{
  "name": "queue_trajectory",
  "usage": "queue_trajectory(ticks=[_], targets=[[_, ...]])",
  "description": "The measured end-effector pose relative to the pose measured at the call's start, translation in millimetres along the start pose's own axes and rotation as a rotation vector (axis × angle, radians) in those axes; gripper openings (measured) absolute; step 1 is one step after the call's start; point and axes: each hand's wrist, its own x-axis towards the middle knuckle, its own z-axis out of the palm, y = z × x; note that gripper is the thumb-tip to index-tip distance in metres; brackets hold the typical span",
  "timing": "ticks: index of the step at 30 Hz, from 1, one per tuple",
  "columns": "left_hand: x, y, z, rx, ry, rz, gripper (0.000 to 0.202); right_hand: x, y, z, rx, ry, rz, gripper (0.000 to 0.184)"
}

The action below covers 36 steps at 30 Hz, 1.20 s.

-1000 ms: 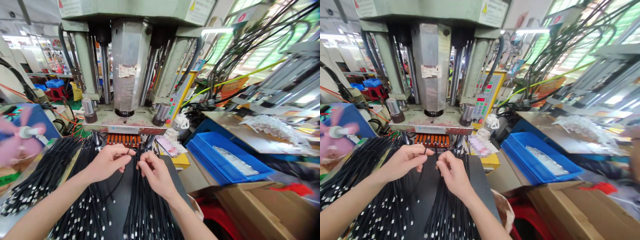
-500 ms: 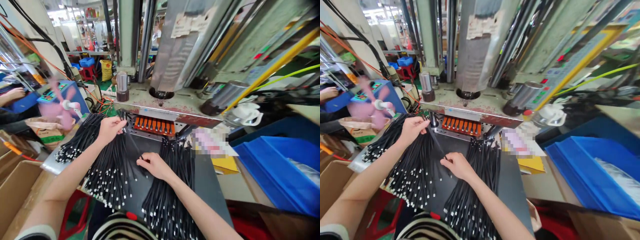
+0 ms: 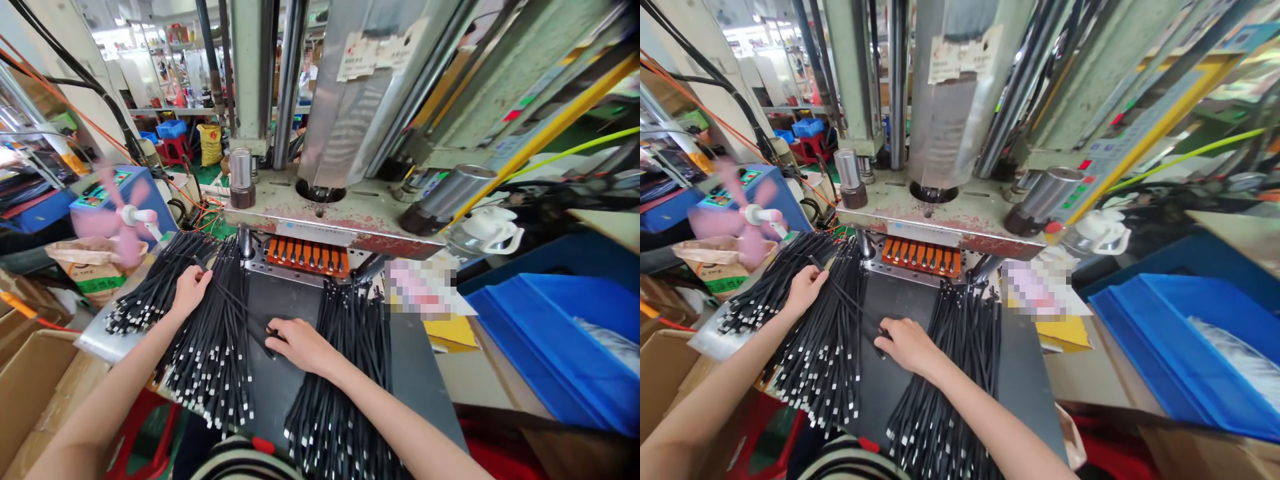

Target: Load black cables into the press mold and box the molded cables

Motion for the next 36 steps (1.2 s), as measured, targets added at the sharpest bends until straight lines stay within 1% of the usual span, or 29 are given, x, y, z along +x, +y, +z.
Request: queue_trajectory(ticks=[3, 5, 9, 11, 14, 15, 17, 18, 20, 23, 24, 26, 28, 29, 31, 34, 36], targets=[[4, 3, 1.8, 0.048, 0.041, -0.003, 0.030, 8, 9, -16, -0.124, 0.039, 0.011, 0.018], [4, 5, 2.3, 0.069, 0.066, -0.003, 0.030, 24, 13, -26, -0.115, 0.113, -0.027, 0.017], [0, 10, 5.4, 0.087, 0.081, -0.018, 0.030, 66, 17, -44, 0.063, 0.301, -0.122, 0.019], [-3, 12, 8.0, 0.081, 0.069, -0.037, 0.030, 78, 18, -51, 0.182, 0.438, -0.167, 0.020], [-7, 14, 10.5, 0.050, 0.035, -0.099, 0.030, 77, 20, -57, 0.355, 0.627, -0.295, 0.023], [-7, 14, 10.2, 0.048, 0.026, -0.120, 0.030, 72, 21, -60, 0.402, 0.656, -0.334, 0.023], [-5, 13, 7.9, 0.068, 0.004, -0.137, 0.031, 55, 29, -64, 0.454, 0.654, -0.352, 0.020], [-4, 13, 6.0, 0.084, -0.012, -0.137, 0.031, 44, 36, -66, 0.452, 0.651, -0.328, 0.018], [2, 10, 1.9, 0.109, -0.053, -0.131, 0.032, 20, 55, -68, 0.383, 0.681, -0.230, 0.019], [8, 7, -1.8, 0.092, -0.074, -0.110, 0.030, -19, 97, -59, 0.238, 0.819, 0.013, 0.025], [9, 6, -1.8, 0.073, -0.062, -0.101, 0.033, -30, 114, -54, 0.208, 0.878, 0.109, 0.027], [8, 7, -0.7, 0.047, -0.012, -0.080, 0.049, -49, 143, -40, 0.187, 0.990, 0.288, 0.032], [5, 7, 0.8, 0.054, 0.042, -0.048, 0.065, -59, 165, -26, 0.230, 1.059, 0.422, 0.038], [3, 7, 1.2, 0.061, 0.062, -0.030, 0.067, -62, 171, -22, 0.264, 1.083, 0.466, 0.040], [1, 5, 0.8, 0.055, 0.091, -0.016, 0.063, -61, 178, -17, 0.309, 1.099, 0.510, 0.044], [2, 0, -1.5, -0.042, 0.103, -0.027, 0.042, -56, 179, -19, 0.292, 1.054, 0.505, 0.045], [2, -3, -2.9, -0.122, 0.097, -0.019, 0.033, -55, 178, -21, 0.290, 1.024, 0.504, 0.045]])
